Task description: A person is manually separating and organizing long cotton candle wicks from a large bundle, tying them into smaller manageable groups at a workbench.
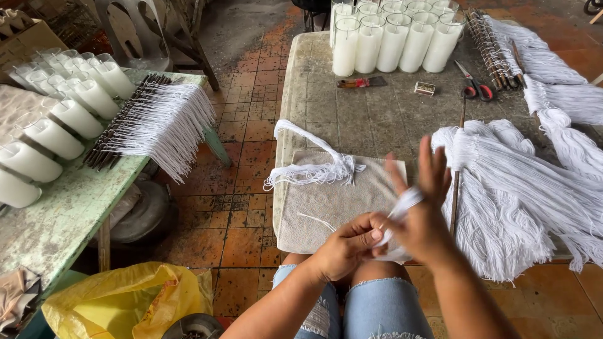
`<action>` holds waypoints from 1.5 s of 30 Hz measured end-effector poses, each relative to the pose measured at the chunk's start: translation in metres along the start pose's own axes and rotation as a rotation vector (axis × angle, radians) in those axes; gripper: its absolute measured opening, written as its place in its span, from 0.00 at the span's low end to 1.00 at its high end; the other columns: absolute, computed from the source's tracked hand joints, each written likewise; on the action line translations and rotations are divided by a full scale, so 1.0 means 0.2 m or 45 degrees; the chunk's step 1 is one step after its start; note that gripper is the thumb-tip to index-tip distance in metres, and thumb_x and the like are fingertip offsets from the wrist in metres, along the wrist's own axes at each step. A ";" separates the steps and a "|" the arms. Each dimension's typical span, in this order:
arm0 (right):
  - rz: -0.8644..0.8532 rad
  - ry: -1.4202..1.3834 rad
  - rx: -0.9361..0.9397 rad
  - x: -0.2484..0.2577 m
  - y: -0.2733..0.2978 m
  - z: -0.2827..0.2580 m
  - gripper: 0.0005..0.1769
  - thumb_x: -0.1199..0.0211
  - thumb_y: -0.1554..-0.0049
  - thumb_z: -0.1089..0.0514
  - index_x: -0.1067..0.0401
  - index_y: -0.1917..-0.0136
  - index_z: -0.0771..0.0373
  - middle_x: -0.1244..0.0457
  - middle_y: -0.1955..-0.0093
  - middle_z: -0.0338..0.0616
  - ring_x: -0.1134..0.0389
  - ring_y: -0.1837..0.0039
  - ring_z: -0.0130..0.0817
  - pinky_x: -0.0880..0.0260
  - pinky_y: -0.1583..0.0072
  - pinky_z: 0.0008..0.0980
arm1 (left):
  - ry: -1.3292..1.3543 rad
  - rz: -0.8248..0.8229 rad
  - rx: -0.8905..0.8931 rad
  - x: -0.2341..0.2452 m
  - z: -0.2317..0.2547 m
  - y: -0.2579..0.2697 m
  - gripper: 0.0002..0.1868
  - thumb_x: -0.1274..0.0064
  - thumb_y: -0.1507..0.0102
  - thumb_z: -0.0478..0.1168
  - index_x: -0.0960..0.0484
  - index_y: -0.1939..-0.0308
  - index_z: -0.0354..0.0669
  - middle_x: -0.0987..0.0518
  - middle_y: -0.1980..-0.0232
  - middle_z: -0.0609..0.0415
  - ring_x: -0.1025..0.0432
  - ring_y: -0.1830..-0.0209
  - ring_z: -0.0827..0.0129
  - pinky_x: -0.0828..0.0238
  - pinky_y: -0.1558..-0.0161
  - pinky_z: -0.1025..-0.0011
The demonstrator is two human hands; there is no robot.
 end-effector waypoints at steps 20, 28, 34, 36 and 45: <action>0.041 -0.321 -0.183 -0.44 -0.25 0.45 0.25 0.43 0.41 0.63 0.43 0.31 0.62 0.45 0.32 0.53 0.47 0.27 0.54 0.49 0.26 0.55 | -2.265 0.694 0.184 0.88 0.21 -0.30 0.14 0.43 0.38 0.55 0.18 0.64 0.50 0.24 0.60 0.56 0.20 0.58 0.54 0.20 0.59 0.57; -0.952 0.378 -0.084 -1.13 -0.08 0.53 0.71 0.54 0.49 0.10 0.67 0.15 0.64 0.65 0.12 0.52 0.67 0.13 0.44 0.66 0.20 0.62 | -0.577 0.880 -0.126 0.91 0.44 -0.06 0.10 0.48 0.34 0.46 0.24 0.60 0.43 0.24 0.51 0.48 0.27 0.45 0.54 0.29 0.44 0.59; -1.023 0.330 -0.166 -1.10 -0.07 0.49 0.71 0.56 0.48 0.09 0.69 0.15 0.63 0.68 0.12 0.52 0.72 0.12 0.45 0.74 0.19 0.59 | 0.111 1.223 -0.318 1.31 0.79 0.52 0.06 0.47 0.36 0.37 0.22 0.69 0.48 0.24 0.74 0.49 0.27 0.72 0.59 0.31 0.62 0.64; -1.020 0.352 -0.160 -1.09 -0.09 0.50 0.71 0.57 0.48 0.09 0.69 0.15 0.63 0.68 0.12 0.52 0.71 0.12 0.44 0.73 0.19 0.59 | 0.169 1.316 -0.410 1.31 1.00 0.72 0.09 0.48 0.38 0.34 0.27 0.74 0.48 0.29 0.76 0.52 0.33 0.75 0.63 0.35 0.67 0.68; -0.900 0.205 -0.181 -1.07 -0.11 0.50 0.72 0.47 0.49 0.15 0.73 0.16 0.64 0.69 0.13 0.55 0.68 0.13 0.48 0.69 0.20 0.56 | -0.512 1.938 -0.911 1.39 1.97 1.95 0.14 0.54 0.35 0.33 0.38 0.70 0.57 0.38 0.68 0.68 0.44 0.71 0.83 0.53 0.69 0.82</action>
Point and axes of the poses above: each hand's wrist, its own y-axis away from the middle knuckle, its own x-axis out of the back of the hand, z = x × y, the point moved 10 cm from there along -y, towards the middle knuckle
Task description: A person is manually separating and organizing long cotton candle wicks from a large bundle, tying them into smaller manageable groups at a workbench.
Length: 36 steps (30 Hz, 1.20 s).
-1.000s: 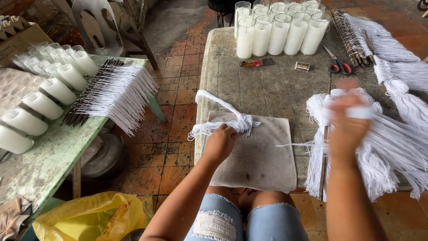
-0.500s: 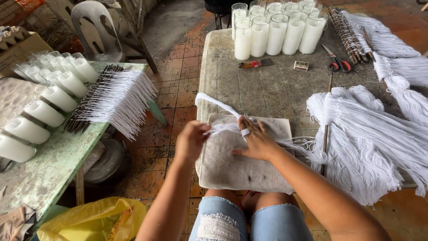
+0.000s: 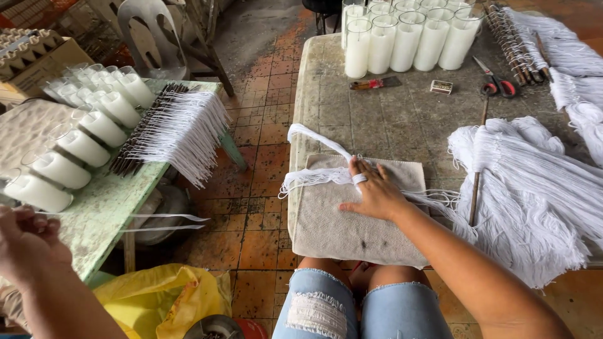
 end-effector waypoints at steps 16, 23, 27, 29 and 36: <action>0.356 -1.645 -0.070 0.33 0.49 -0.02 0.09 0.26 0.49 0.60 0.20 0.54 0.64 0.26 0.61 0.46 0.26 0.57 0.30 0.23 0.51 0.32 | -0.772 -2.096 -0.586 -2.07 -0.36 2.16 0.05 0.43 0.42 0.36 0.24 0.64 0.47 0.18 0.69 0.57 0.27 0.73 0.68 0.34 0.71 0.69; 0.533 -1.776 -0.472 0.31 0.85 0.61 0.10 0.34 0.41 0.60 0.25 0.48 0.70 0.30 0.57 0.55 0.29 0.57 0.43 0.25 0.53 0.39 | -0.831 -2.001 -0.454 -2.03 -0.80 1.85 0.07 0.36 0.40 0.42 0.12 0.60 0.47 0.12 0.59 0.57 0.20 0.63 0.72 0.27 0.60 0.74; 0.806 -1.854 -0.574 0.21 0.96 0.93 0.07 0.35 0.38 0.59 0.26 0.48 0.64 0.33 0.59 0.47 0.31 0.58 0.38 0.29 0.55 0.35 | -1.123 -1.758 -0.166 -1.77 -1.03 1.54 0.08 0.36 0.40 0.42 0.11 0.60 0.44 0.12 0.59 0.55 0.19 0.61 0.71 0.24 0.57 0.74; 0.885 -1.870 -0.574 0.15 0.97 1.01 0.07 0.36 0.36 0.58 0.25 0.48 0.64 0.33 0.61 0.46 0.30 0.58 0.38 0.29 0.56 0.34 | -1.219 -1.640 -0.104 -1.64 -1.12 1.44 0.07 0.35 0.40 0.42 0.11 0.61 0.45 0.12 0.60 0.57 0.20 0.61 0.73 0.26 0.58 0.75; 0.894 -1.988 -0.783 0.07 1.01 1.08 0.10 0.31 0.38 0.53 0.25 0.49 0.60 0.33 0.61 0.42 0.31 0.59 0.35 0.31 0.58 0.29 | -1.087 -1.490 -0.522 -1.41 -0.87 1.51 0.03 0.37 0.38 0.39 0.13 0.62 0.44 0.17 0.61 0.56 0.22 0.66 0.67 0.26 0.64 0.69</action>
Point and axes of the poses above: each hand's wrist, its own y-axis away from the middle knuckle, its own x-axis out of the back of the hand, z = x × y, the point moved 10 cm from there along -y, towards the middle knuckle
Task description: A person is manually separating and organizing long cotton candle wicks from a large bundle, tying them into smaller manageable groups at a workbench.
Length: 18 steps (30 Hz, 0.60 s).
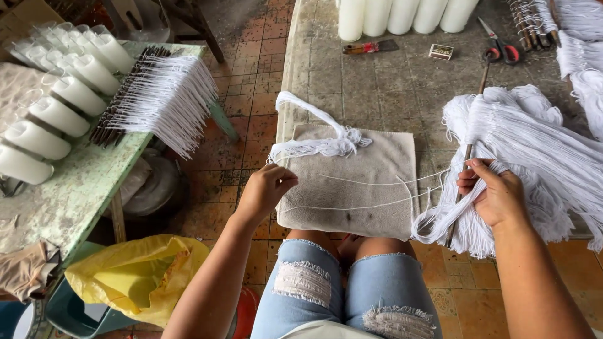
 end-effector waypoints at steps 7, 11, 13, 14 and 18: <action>-0.030 0.021 0.034 0.01 -0.03 0.02 0.08 0.31 0.37 0.53 0.25 0.52 0.58 0.33 0.61 0.42 0.31 0.60 0.33 0.29 0.58 0.28 | -0.092 0.193 -0.218 0.10 0.02 0.34 0.05 0.37 0.37 0.41 0.13 0.61 0.46 0.21 0.62 0.60 0.25 0.65 0.69 0.28 0.70 0.68; -0.048 0.038 0.016 0.01 -0.02 0.02 0.07 0.32 0.36 0.53 0.25 0.52 0.56 0.33 0.60 0.42 0.31 0.59 0.33 0.29 0.57 0.28 | -0.150 0.165 -0.152 0.05 -0.07 0.43 0.07 0.37 0.38 0.40 0.11 0.56 0.49 0.20 0.59 0.60 0.23 0.63 0.66 0.24 0.67 0.66; -0.029 0.034 0.028 0.03 -0.04 0.03 0.07 0.30 0.37 0.53 0.26 0.53 0.55 0.34 0.60 0.44 0.32 0.60 0.34 0.30 0.57 0.28 | -0.121 0.194 -0.225 0.04 -0.06 0.44 0.10 0.36 0.39 0.38 0.12 0.53 0.47 0.20 0.57 0.58 0.22 0.63 0.64 0.23 0.66 0.66; -0.030 0.036 0.027 0.03 -0.04 0.04 0.07 0.30 0.37 0.53 0.26 0.53 0.55 0.34 0.60 0.44 0.32 0.60 0.34 0.30 0.57 0.28 | -0.119 0.194 -0.223 0.02 -0.08 0.45 0.10 0.36 0.39 0.38 0.12 0.53 0.47 0.20 0.57 0.58 0.22 0.63 0.64 0.23 0.66 0.66; -0.041 0.081 0.044 0.02 -0.03 0.02 0.08 0.31 0.36 0.51 0.25 0.51 0.55 0.33 0.59 0.43 0.31 0.59 0.34 0.29 0.57 0.28 | -0.179 0.194 -0.153 -0.01 -0.12 0.44 0.06 0.39 0.37 0.42 0.13 0.56 0.51 0.22 0.56 0.60 0.24 0.60 0.64 0.26 0.70 0.63</action>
Point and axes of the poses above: each hand's wrist, its own y-axis away from the middle knuckle, its own x-axis out of the back of the hand, z = x × y, the point moved 10 cm from there along -y, towards the middle knuckle
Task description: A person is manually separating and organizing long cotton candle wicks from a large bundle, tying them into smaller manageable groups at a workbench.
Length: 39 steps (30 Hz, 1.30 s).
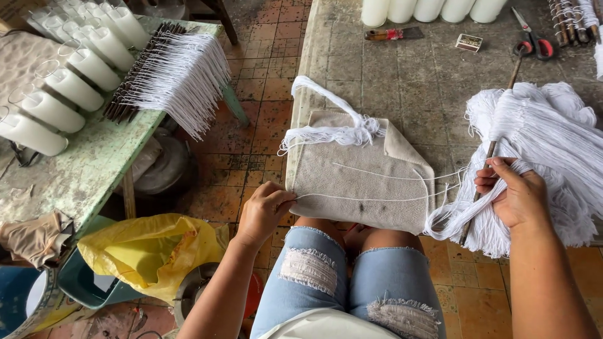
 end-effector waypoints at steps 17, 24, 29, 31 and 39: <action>-0.003 -0.033 0.001 -0.02 0.03 -0.01 0.09 0.32 0.37 0.52 0.26 0.51 0.57 0.34 0.60 0.43 0.31 0.59 0.35 0.30 0.57 0.28 | 0.198 -0.098 -0.075 -0.28 0.19 -0.57 0.03 0.34 0.39 0.43 0.11 0.63 0.52 0.22 0.58 0.60 0.23 0.66 0.67 0.26 0.64 0.68; -0.080 -0.092 0.032 -0.03 0.00 0.01 0.08 0.34 0.36 0.54 0.25 0.49 0.61 0.33 0.61 0.45 0.30 0.59 0.36 0.30 0.57 0.30 | -0.097 -0.276 -0.037 -0.45 0.14 -0.61 0.06 0.39 0.38 0.42 0.12 0.62 0.45 0.23 0.60 0.54 0.24 0.73 0.54 0.27 0.75 0.56; -0.043 -0.130 -0.037 -0.01 0.03 -0.03 0.08 0.35 0.35 0.53 0.26 0.52 0.60 0.34 0.60 0.43 0.34 0.60 0.32 0.38 0.60 0.28 | -0.097 -0.233 -0.147 -0.44 0.18 -0.59 0.03 0.46 0.39 0.33 0.18 0.65 0.38 0.26 0.61 0.50 0.26 0.72 0.55 0.29 0.78 0.58; -0.144 -0.307 -0.230 -0.03 0.03 -0.03 0.07 0.40 0.35 0.48 0.36 0.50 0.49 0.37 0.51 0.34 0.44 0.63 0.18 0.49 0.65 0.17 | 0.091 -0.139 -0.160 -0.30 0.24 -0.59 0.03 0.42 0.37 0.33 0.19 0.62 0.35 0.25 0.52 0.50 0.24 0.71 0.62 0.18 0.73 0.64; -0.150 -0.292 0.352 -0.05 0.29 -0.56 0.06 0.37 0.38 0.55 0.28 0.47 0.50 0.36 0.43 0.34 0.40 0.50 0.26 0.46 0.57 0.22 | -0.011 0.182 -0.232 0.30 0.25 -0.56 0.05 0.40 0.38 0.36 0.19 0.60 0.41 0.27 0.44 0.47 0.29 0.44 0.53 0.26 0.49 0.54</action>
Point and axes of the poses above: each hand's wrist, its own y-axis away from the middle knuckle, its own x-axis out of the back of the hand, z = x × y, the point moved 10 cm from there along -y, towards the middle knuckle
